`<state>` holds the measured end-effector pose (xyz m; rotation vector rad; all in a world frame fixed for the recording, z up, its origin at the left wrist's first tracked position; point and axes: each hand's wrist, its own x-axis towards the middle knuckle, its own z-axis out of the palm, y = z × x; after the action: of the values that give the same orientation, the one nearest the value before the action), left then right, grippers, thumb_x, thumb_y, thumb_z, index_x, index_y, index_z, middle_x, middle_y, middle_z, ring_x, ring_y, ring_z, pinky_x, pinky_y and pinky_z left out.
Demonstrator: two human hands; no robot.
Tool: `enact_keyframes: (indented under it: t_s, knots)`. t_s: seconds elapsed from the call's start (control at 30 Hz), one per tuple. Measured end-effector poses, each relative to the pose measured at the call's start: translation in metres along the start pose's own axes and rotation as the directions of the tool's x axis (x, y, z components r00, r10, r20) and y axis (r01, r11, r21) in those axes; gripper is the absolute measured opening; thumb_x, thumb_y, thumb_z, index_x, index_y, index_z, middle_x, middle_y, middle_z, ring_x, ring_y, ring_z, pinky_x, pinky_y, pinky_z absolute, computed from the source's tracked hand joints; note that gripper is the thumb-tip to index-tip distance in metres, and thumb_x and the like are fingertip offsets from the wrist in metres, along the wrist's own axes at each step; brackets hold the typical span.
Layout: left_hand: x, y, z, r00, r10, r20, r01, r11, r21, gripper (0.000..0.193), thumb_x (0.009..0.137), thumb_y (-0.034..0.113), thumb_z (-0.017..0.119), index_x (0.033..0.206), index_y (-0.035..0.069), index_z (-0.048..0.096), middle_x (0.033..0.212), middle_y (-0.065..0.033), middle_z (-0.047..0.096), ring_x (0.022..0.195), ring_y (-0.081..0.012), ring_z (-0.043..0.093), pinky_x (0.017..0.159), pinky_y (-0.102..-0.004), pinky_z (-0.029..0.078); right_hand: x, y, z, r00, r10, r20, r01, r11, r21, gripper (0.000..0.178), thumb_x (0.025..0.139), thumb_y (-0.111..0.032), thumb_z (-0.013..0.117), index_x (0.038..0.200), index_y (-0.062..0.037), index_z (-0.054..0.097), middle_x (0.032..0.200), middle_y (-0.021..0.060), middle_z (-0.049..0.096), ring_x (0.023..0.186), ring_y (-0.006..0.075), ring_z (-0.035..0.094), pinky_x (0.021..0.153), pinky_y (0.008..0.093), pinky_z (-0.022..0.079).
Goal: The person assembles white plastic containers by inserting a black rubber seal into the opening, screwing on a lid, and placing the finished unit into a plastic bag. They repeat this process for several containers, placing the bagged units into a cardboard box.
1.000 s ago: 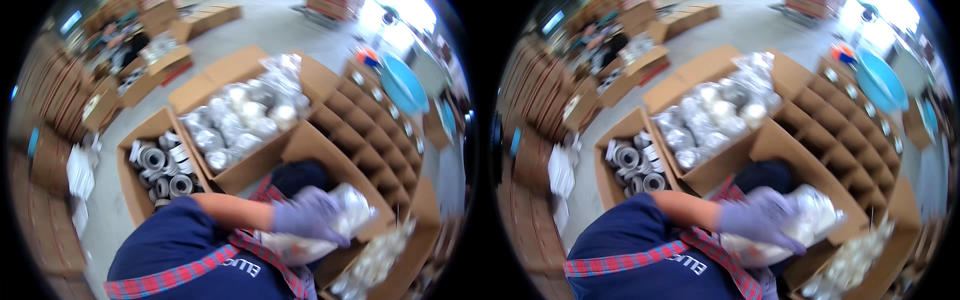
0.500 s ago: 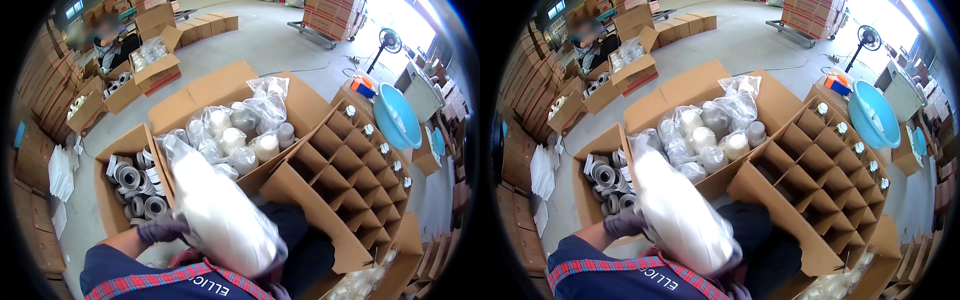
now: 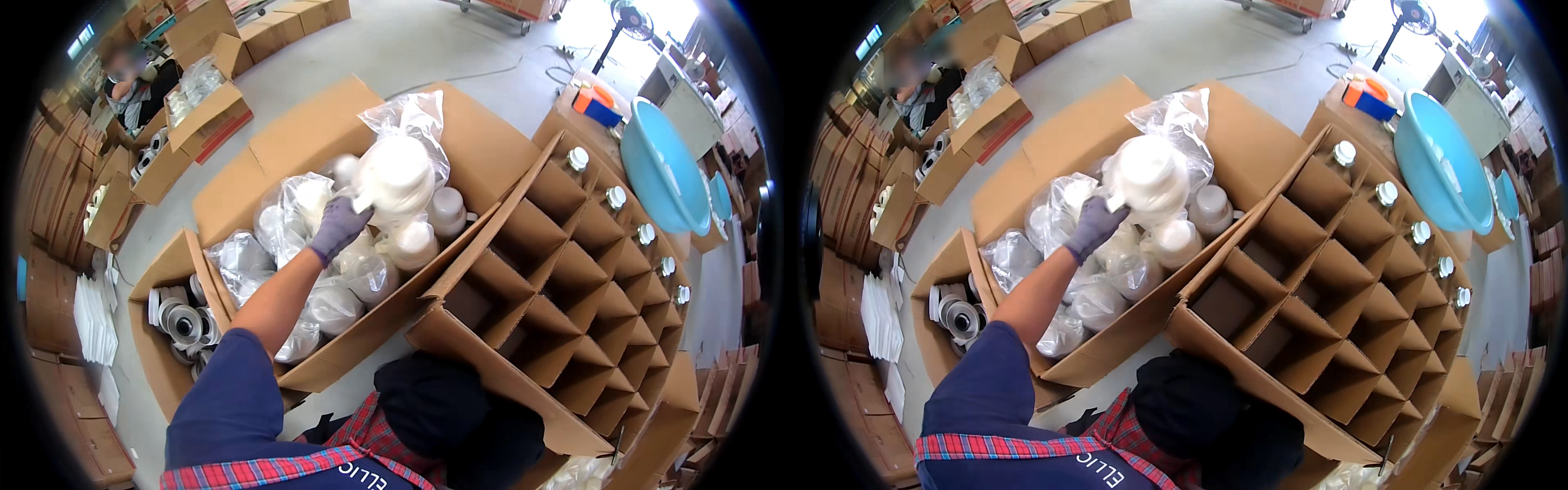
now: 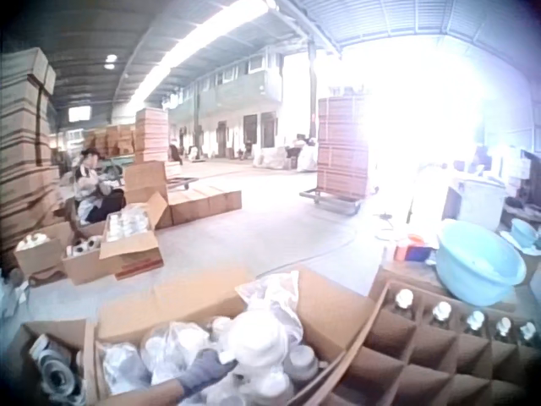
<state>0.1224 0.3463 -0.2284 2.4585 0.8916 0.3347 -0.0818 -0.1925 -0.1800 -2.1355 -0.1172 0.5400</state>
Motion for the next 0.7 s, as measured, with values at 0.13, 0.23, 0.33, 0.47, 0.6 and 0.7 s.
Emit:
enact_keyframes:
  t_s: [0.13,0.23,0.33,0.47,0.6,0.7]
  knots:
    - [0.041,0.003,0.041,0.978,0.083,0.189,-0.097,0.993,0.065,0.044,0.078,0.036,0.073,0.106,0.002,0.072,0.105,-0.0245,0.071,0.093,-0.0404,0.069,0.087,-0.0459,0.054,0.016,0.0,-0.003,0.998,0.058,-0.027,-0.057,0.998,0.014,0.032,0.093,-0.009,0.069,0.125,-0.0061,0.067,0.109,0.0113,0.068,0.098,0.0199,0.066,0.09,0.0318,0.053]
    - [0.059,-0.042,0.09,0.964,-0.023,0.264,0.012,0.999,0.043,0.051,0.08,0.039,0.073,0.113,0.001,0.069,0.111,-0.0231,0.071,0.097,-0.0374,0.069,0.089,-0.0437,0.054,0.031,0.0,-0.009,0.997,0.076,-0.018,-0.076,0.997,0.024,0.032,0.093,-0.009,0.069,0.125,-0.0062,0.067,0.109,0.0112,0.068,0.098,0.02,0.066,0.089,0.032,0.053]
    - [0.048,-0.073,0.164,0.945,-0.162,0.285,0.187,0.981,-0.061,0.056,0.078,0.045,0.071,0.111,-0.001,0.071,0.111,-0.0227,0.072,0.103,-0.0366,0.069,0.091,-0.0428,0.053,0.04,0.001,-0.011,0.995,0.095,-0.01,-0.095,0.995,0.029,0.031,0.093,-0.009,0.069,0.125,-0.0062,0.067,0.108,0.0112,0.068,0.098,0.0202,0.066,0.089,0.0322,0.053]
    - [0.052,-0.131,0.196,0.715,0.331,0.616,-0.435,0.9,0.021,0.053,0.096,0.045,0.052,0.127,0.004,0.065,0.126,-0.0202,0.067,0.111,-0.033,0.065,0.096,-0.0397,0.05,0.051,0.002,-0.011,0.995,0.097,0.021,-0.097,0.995,0.019,0.031,0.093,-0.009,0.068,0.124,-0.0063,0.067,0.108,0.0112,0.068,0.098,0.0204,0.066,0.089,0.0325,0.053]
    - [0.056,-0.116,0.161,0.572,0.296,0.765,-0.266,0.949,-0.168,0.061,0.097,0.051,0.045,0.138,0.007,0.058,0.131,-0.0225,0.064,0.117,-0.0314,0.065,0.101,-0.0428,0.047,0.054,0.005,-0.017,0.994,0.103,0.035,-0.104,0.994,0.022,0.03,0.094,-0.009,0.068,0.124,-0.0064,0.068,0.107,0.0112,0.068,0.098,0.0206,0.066,0.089,0.0328,0.053]
    - [0.047,0.015,0.087,0.877,0.054,0.478,-0.227,0.922,0.313,0.059,0.091,0.056,0.052,0.112,0.006,0.074,0.116,-0.0226,0.071,0.111,-0.0334,0.068,0.097,-0.0417,0.05,0.056,0.005,-0.015,0.989,0.149,0.007,-0.149,0.988,0.036,0.03,0.094,-0.009,0.068,0.124,-0.0065,0.068,0.107,0.0112,0.068,0.097,0.0207,0.066,0.089,0.033,0.053]
